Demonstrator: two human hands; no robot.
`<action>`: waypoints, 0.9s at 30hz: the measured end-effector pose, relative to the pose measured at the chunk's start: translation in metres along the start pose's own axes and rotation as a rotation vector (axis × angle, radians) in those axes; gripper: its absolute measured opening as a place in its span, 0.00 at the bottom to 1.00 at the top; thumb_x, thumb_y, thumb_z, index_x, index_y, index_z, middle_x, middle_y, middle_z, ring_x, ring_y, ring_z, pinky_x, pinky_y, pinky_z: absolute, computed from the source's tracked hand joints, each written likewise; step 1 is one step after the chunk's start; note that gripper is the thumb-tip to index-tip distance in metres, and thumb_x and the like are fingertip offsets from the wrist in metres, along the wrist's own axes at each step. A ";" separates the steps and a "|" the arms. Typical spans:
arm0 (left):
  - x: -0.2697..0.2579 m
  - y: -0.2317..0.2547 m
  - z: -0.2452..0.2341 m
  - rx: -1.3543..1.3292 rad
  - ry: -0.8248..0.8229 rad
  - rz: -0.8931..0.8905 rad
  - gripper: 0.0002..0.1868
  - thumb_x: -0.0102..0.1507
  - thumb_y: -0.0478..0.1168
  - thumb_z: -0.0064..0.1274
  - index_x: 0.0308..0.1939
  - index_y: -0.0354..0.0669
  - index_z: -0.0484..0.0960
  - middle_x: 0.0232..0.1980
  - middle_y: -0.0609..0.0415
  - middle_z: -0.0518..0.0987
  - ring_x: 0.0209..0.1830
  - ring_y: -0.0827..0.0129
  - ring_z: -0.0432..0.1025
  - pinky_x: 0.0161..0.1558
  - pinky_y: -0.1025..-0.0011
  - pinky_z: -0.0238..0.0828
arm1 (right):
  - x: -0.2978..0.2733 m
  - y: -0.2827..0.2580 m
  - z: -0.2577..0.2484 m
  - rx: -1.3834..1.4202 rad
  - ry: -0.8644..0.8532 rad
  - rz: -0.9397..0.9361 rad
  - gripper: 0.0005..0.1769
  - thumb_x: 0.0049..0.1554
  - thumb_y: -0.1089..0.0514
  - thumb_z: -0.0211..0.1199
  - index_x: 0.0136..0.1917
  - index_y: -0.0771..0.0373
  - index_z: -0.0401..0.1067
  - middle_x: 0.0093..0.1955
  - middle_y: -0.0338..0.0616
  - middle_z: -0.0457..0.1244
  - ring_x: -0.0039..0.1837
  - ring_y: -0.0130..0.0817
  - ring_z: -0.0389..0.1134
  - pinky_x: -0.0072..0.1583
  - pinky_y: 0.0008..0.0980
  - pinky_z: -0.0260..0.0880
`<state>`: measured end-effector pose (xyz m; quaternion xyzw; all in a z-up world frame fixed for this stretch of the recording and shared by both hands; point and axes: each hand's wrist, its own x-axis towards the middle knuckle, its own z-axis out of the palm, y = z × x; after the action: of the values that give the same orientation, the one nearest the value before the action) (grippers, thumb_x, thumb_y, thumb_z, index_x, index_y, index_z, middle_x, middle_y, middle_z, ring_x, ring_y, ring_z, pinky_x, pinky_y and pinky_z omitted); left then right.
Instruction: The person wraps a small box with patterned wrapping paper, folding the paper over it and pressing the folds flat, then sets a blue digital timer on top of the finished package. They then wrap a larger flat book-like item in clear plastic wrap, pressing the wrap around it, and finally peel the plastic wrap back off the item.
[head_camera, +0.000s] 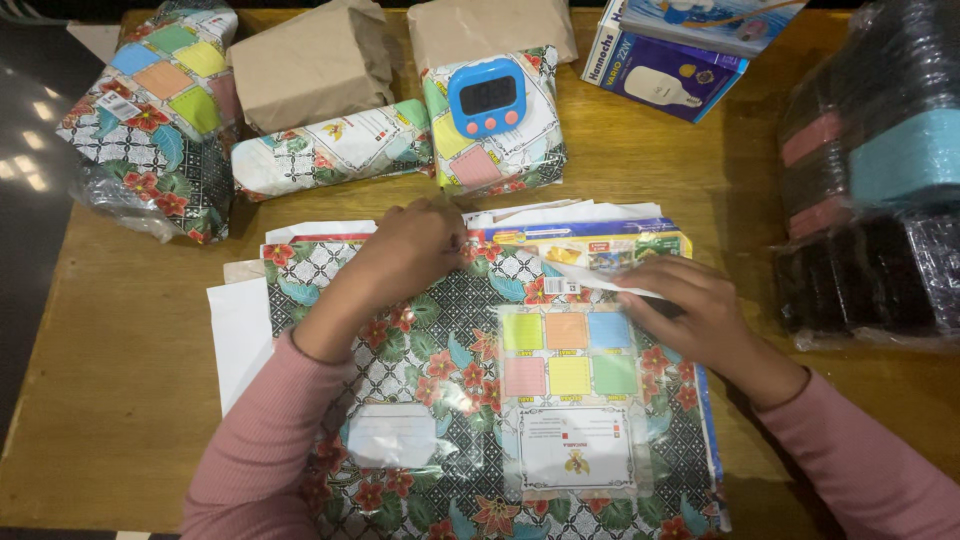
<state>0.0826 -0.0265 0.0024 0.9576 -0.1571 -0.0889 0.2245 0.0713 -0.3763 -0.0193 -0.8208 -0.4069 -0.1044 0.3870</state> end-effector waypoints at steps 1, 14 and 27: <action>0.001 -0.002 0.001 -0.016 -0.011 -0.011 0.09 0.56 0.41 0.62 0.39 0.44 0.84 0.48 0.48 0.81 0.53 0.52 0.73 0.54 0.51 0.66 | 0.000 0.000 0.000 -0.005 -0.003 -0.002 0.09 0.56 0.62 0.69 0.51 0.64 0.78 0.50 0.48 0.72 0.52 0.39 0.75 0.57 0.37 0.75; 0.014 -0.031 0.012 -0.426 -0.099 -0.151 0.13 0.54 0.39 0.66 0.41 0.42 0.87 0.36 0.53 0.86 0.35 0.69 0.79 0.39 0.69 0.74 | 0.000 -0.002 0.000 -0.015 0.008 0.060 0.10 0.56 0.61 0.70 0.51 0.66 0.78 0.49 0.48 0.72 0.52 0.39 0.75 0.55 0.36 0.74; 0.015 -0.028 0.011 -0.294 -0.096 -0.170 0.09 0.53 0.41 0.68 0.38 0.51 0.90 0.32 0.57 0.84 0.32 0.72 0.77 0.43 0.70 0.70 | 0.001 -0.002 0.000 0.010 0.002 0.083 0.10 0.56 0.60 0.69 0.51 0.65 0.78 0.48 0.48 0.72 0.49 0.37 0.74 0.52 0.34 0.74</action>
<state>0.1012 -0.0122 -0.0212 0.9190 -0.0713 -0.1751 0.3461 0.0705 -0.3756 -0.0178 -0.8349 -0.3727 -0.0871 0.3956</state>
